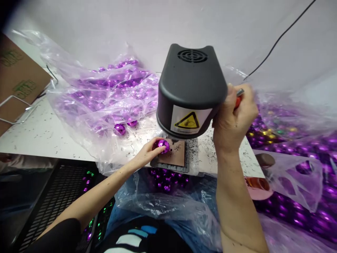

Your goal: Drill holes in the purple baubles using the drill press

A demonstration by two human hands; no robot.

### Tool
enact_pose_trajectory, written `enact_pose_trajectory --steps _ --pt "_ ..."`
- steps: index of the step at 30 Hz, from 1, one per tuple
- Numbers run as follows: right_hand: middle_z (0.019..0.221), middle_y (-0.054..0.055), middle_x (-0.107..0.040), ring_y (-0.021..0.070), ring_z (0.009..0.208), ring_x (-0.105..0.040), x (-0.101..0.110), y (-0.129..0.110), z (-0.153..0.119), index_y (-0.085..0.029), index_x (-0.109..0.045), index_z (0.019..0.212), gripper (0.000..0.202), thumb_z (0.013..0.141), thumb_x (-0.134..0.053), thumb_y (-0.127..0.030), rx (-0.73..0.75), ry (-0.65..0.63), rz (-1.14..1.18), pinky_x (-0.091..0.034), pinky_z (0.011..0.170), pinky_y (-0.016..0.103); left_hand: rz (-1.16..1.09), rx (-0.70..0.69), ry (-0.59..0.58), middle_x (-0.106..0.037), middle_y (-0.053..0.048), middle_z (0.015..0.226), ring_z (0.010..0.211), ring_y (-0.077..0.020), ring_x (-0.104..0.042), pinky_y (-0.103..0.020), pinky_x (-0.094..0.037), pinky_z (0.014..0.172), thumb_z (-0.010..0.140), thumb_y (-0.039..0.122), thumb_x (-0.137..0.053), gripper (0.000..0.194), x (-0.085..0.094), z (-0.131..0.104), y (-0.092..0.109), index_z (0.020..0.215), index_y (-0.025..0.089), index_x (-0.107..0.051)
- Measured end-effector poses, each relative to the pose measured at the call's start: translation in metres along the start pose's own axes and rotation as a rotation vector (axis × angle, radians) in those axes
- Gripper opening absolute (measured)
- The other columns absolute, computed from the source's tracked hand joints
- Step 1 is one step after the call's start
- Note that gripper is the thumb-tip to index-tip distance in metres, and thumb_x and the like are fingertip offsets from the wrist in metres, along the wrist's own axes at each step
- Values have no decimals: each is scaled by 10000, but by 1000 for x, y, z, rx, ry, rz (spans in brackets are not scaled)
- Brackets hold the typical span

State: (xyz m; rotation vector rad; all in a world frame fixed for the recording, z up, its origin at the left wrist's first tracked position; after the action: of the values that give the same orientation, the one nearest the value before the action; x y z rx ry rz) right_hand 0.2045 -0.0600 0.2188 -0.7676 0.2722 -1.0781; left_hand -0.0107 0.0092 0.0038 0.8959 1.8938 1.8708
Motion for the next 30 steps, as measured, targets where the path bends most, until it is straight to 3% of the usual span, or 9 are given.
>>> enact_pose_trajectory --steps 5,9,19,30 --pt "746 18 -413 57 765 -482 3 -3 0 -108 -429 755 680 827 -426 -783 -12 31 43 -345 636 191 403 -250 60 -634 -101 1230 1127 -249 -599 -427 -482 999 935 377 -596 393 -17 -3 26 1276 199 -513" --pt "758 23 -427 63 775 -493 2 -3 -1 -109 -421 757 678 819 -433 -784 -27 37 68 -343 622 187 550 -404 97 -615 -114 1259 1156 -262 -573 -438 -466 1022 927 332 -618 390 -32 -9 35 1269 193 -492" --pt "778 35 -453 84 850 -533 2 -7 -1 -109 -418 760 640 858 -424 -741 1 39 53 -354 623 182 533 -269 253 -617 -64 1096 1059 -256 -586 -393 -493 923 790 345 -775 412 -34 13 26 1129 219 -578" --pt "844 42 -482 81 885 -535 1 -2 -2 -112 -411 774 643 862 -393 -749 -58 -17 10 -350 653 197 558 -295 189 -639 -67 1170 1133 -257 -556 -423 -387 1017 842 295 -695 371 -41 6 22 1171 215 -544"
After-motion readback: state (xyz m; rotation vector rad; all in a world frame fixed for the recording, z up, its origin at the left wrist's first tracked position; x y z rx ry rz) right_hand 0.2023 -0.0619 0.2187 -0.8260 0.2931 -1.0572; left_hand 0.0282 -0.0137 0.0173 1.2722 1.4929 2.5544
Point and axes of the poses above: each hand's wrist, its own z-axis towards the middle knuckle, its own x-axis out of the back of the hand, y = z × x, the point moved 9 cm from there along z, towards the middle knuckle
